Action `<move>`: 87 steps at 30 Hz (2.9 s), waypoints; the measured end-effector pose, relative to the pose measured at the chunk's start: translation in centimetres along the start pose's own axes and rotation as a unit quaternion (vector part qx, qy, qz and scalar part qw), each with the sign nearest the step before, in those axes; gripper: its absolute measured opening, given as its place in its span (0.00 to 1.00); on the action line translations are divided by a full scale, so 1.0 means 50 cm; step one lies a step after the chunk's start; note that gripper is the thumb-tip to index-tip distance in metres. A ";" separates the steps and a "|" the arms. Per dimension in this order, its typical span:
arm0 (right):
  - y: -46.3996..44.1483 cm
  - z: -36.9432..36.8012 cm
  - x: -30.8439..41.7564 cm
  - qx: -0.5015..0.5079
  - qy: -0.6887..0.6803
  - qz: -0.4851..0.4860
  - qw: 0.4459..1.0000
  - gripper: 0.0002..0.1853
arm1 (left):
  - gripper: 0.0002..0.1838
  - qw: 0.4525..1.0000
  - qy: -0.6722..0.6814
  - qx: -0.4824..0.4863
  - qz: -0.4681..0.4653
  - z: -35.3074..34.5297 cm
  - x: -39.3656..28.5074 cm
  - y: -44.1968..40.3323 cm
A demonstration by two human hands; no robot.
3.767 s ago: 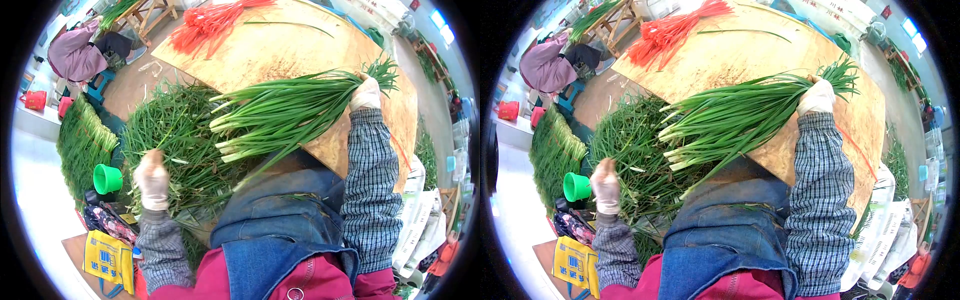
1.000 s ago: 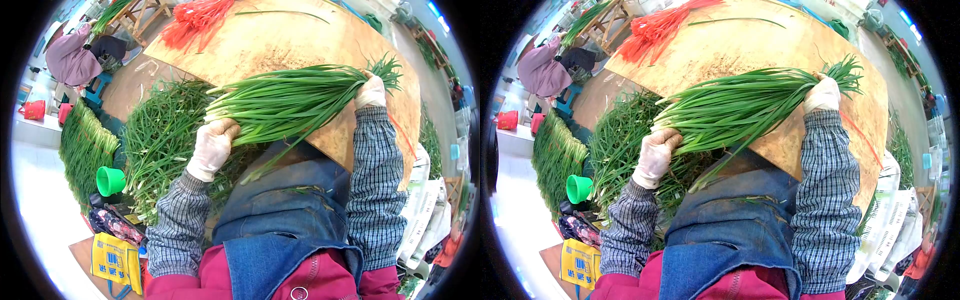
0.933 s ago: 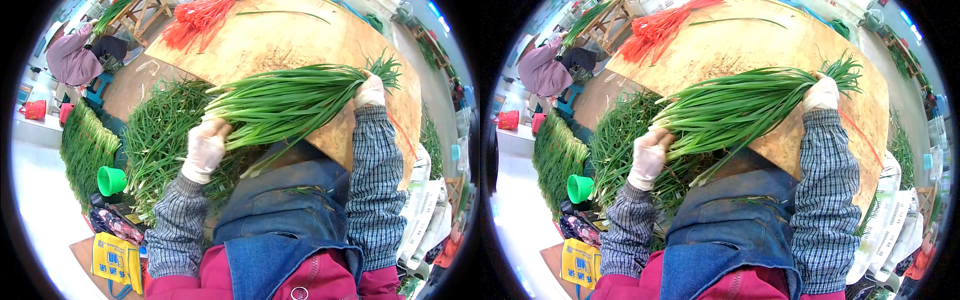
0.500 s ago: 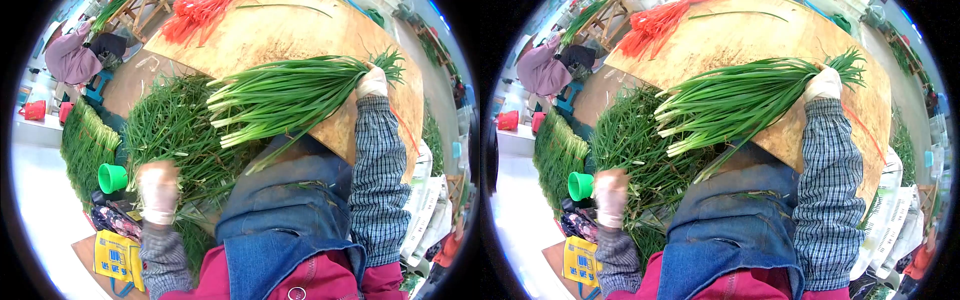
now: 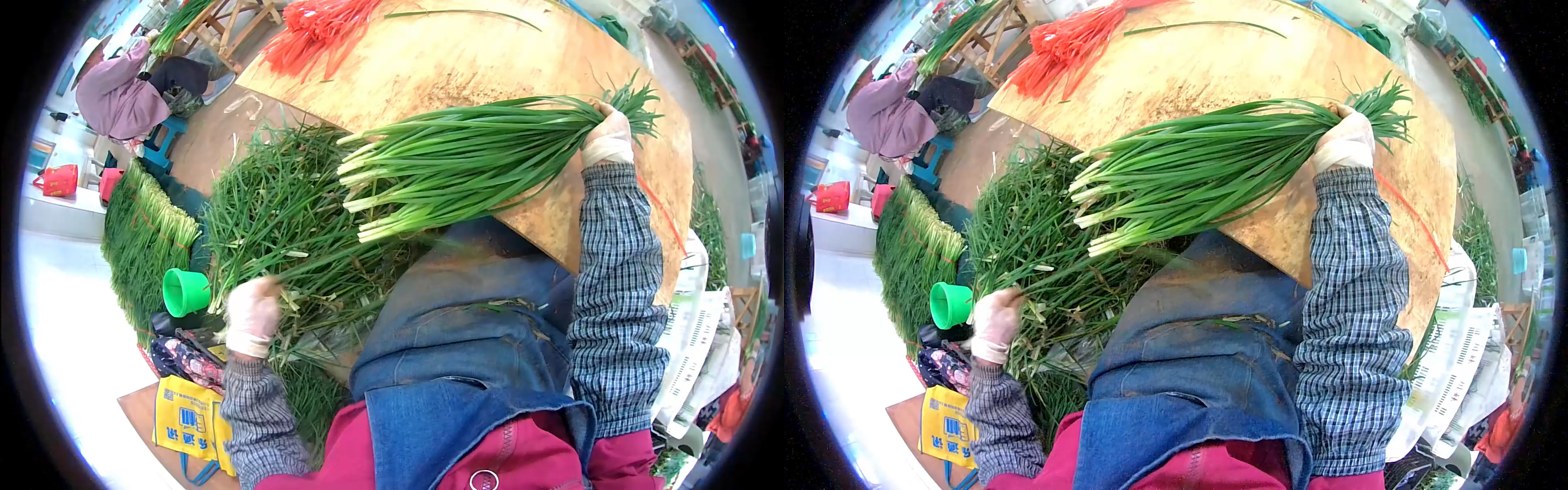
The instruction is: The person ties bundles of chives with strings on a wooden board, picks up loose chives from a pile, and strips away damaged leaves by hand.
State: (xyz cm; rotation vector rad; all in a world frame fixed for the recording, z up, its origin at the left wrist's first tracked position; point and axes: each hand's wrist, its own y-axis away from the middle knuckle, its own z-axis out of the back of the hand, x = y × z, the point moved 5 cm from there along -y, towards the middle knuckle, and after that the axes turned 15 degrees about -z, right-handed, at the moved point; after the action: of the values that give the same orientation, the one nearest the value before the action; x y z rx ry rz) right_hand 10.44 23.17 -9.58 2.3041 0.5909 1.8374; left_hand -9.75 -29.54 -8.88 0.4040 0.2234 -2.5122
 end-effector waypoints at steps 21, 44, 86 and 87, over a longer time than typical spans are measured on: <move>0.011 0.010 0.013 0.005 0.151 0.105 0.983 0.11 | 0.07 0.807 0.565 0.119 -0.127 -0.037 -0.442 -0.222; 0.029 0.022 0.012 0.014 -0.054 0.009 0.998 0.12 | 0.06 0.852 0.514 0.023 0.092 -0.122 -0.152 -0.205; 0.018 0.026 0.021 -0.001 0.021 0.031 0.999 0.12 | 0.15 0.957 0.013 -0.159 -0.243 -0.053 -0.317 -0.117; 0.023 0.025 0.023 -0.007 0.001 0.025 1.000 0.12 | 0.22 0.968 -0.012 -0.076 -0.241 -0.080 -0.358 -0.134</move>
State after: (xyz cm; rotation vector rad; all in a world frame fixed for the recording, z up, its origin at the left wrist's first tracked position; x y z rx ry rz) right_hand 12.08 22.74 -8.47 2.3281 0.5248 1.8600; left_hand 1.45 -13.80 -6.19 0.2804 0.5604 -2.9434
